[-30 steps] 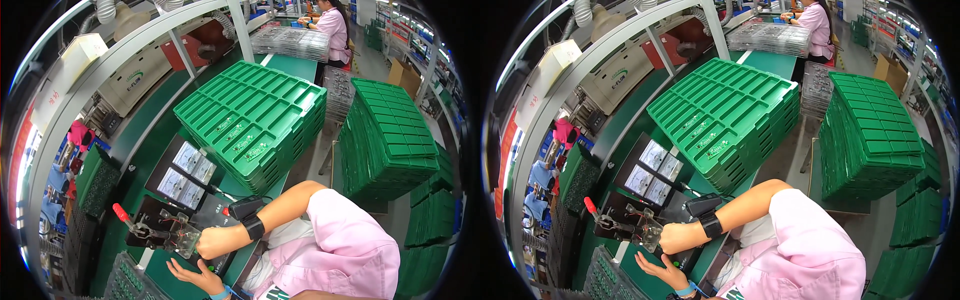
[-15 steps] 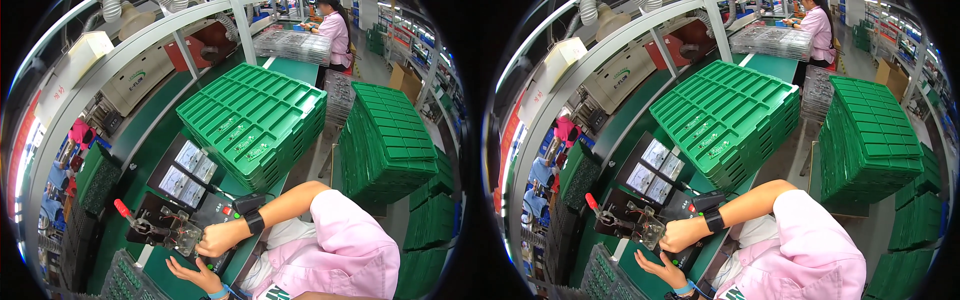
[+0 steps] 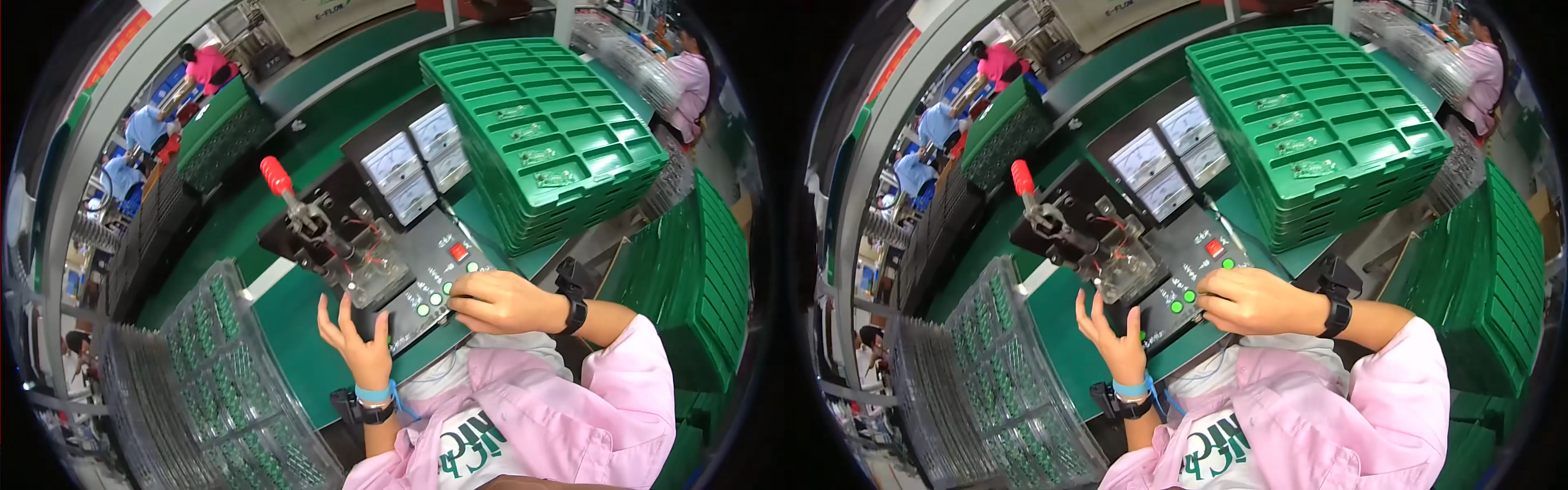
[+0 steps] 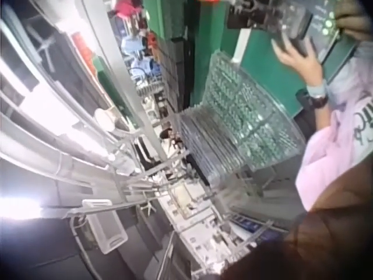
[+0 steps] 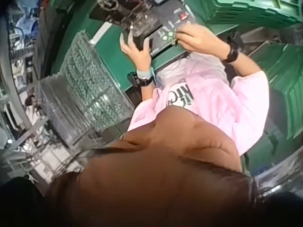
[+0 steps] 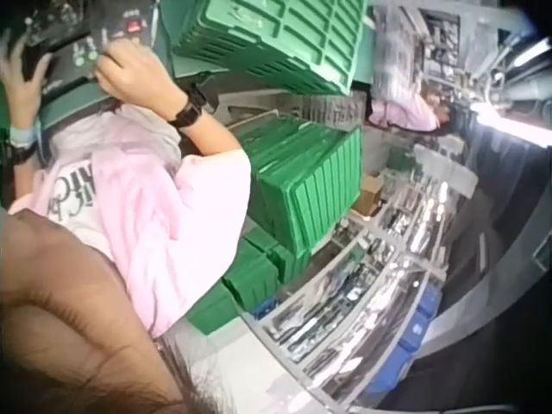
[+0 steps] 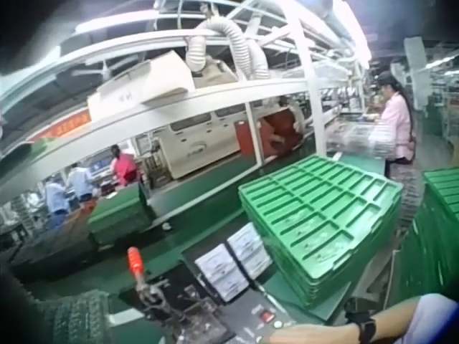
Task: The person tests circuit boards by placing them into a testing machine, pressing buttons, and pulling a lever. They then place the tested boards into a green tray and move full trays onto a stack.
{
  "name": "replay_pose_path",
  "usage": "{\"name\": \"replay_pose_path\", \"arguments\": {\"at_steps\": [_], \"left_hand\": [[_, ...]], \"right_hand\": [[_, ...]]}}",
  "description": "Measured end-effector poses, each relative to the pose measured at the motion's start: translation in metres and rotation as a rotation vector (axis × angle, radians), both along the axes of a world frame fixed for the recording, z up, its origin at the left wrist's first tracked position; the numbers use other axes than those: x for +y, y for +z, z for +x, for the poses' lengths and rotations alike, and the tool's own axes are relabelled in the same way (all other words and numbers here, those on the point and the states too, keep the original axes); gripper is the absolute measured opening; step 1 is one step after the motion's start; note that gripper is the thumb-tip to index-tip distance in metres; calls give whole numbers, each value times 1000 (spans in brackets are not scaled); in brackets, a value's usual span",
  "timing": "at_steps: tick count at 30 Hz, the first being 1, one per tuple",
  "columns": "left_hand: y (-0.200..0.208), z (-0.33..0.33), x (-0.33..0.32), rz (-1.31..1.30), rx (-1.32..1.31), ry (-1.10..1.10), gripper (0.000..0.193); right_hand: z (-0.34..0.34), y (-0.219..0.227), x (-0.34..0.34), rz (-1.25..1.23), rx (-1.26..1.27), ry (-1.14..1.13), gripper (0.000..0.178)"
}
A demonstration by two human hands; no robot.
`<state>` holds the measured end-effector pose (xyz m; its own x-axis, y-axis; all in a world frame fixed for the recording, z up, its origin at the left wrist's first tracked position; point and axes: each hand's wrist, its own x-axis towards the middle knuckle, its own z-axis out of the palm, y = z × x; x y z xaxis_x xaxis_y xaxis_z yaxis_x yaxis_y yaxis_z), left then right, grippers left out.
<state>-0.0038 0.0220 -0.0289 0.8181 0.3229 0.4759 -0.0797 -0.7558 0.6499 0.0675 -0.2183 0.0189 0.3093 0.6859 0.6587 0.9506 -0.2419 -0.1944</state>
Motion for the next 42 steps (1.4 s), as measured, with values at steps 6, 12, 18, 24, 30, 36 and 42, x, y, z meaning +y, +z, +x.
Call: {"name": "replay_pose_path", "arguments": {"at_steps": [6, 12, 18, 24, 30, 36, 42], "left_hand": [[2, -2, 6, -11, 26, 72, 58], [2, 8, -6, 24, 4, 55, 53], [-2, -5, 5, 95, -5, 119, 46], [-6, -5, 5, 84, -5, 89, 45], [-6, 0, 3, 36, 3, 112, 43], [0, 0, 3, 13, -2, 141, 45], [1, -1, 0, -16, -28, 138, 44]], "right_hand": [[-30, -76, -21, 11, 128, -100, 33], [-38, -139, -44, -106, -81, -456, 39], [-32, -124, -35, -9, -21, -310, 35], [-32, -100, -51, 27, -55, -119, 26], [-18, -18, -80, 269, 53, -258, 13], [78, 113, -112, 585, 382, -504, 38], [205, 117, -104, 303, 745, -573, 39]]}}
